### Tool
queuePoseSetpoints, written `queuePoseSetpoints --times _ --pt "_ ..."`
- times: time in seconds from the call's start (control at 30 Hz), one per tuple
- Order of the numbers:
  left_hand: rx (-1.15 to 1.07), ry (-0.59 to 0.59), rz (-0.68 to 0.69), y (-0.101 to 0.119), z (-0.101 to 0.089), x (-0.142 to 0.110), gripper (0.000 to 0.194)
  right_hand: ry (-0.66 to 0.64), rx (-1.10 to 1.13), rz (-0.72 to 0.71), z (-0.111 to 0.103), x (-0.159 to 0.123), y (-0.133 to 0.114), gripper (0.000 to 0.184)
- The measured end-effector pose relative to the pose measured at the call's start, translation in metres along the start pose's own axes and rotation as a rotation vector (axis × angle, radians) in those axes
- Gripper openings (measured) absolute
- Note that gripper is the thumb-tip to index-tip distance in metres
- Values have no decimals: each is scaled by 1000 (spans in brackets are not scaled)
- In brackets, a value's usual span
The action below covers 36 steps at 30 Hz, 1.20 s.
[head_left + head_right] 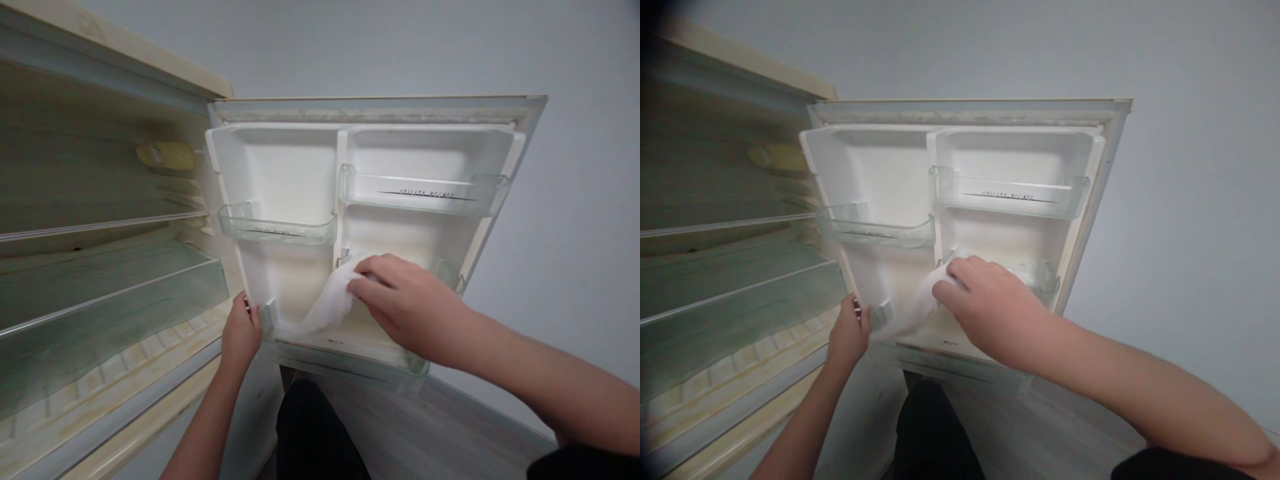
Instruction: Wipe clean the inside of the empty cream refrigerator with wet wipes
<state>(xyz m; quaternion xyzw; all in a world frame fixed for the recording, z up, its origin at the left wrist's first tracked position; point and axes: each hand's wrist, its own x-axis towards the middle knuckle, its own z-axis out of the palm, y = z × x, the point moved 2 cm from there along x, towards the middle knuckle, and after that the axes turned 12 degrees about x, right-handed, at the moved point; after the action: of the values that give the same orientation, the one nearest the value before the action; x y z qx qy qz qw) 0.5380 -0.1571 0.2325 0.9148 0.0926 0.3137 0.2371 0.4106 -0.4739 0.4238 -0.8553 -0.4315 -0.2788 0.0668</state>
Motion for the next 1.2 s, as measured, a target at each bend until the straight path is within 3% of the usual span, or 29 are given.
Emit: queuePoseSetpoints --times 0.13,0.23,0.4,0.6,0.77,0.87,0.93,1.07,1.2 --pt "3 3 9 -2 0 -1 42 52 -232 -79 38 -3 0 23" --pt "8 11 24 -2 0 -2 42 104 -250 -84 50 -11 4 21" --pt "11 8 34 -2 -1 -5 41 209 -252 -53 46 -42 16 16" --pt "19 20 51 -2 0 -8 42 369 -307 -175 37 -102 44 27" --pt "10 18 55 -1 -1 -13 41 592 -305 -46 42 -139 73 41" --pt "-2 28 63 0 -2 -15 37 748 -181 25 55 -150 88 49" --pt "-2 38 66 1 -2 -17 37 848 -59 150 68 -155 94 54" --pt "1 44 69 2 -1 -18 39 1097 296 497 92 -150 93 50" --pt "3 52 55 3 0 -19 37 1401 509 594 97 -123 75 47"
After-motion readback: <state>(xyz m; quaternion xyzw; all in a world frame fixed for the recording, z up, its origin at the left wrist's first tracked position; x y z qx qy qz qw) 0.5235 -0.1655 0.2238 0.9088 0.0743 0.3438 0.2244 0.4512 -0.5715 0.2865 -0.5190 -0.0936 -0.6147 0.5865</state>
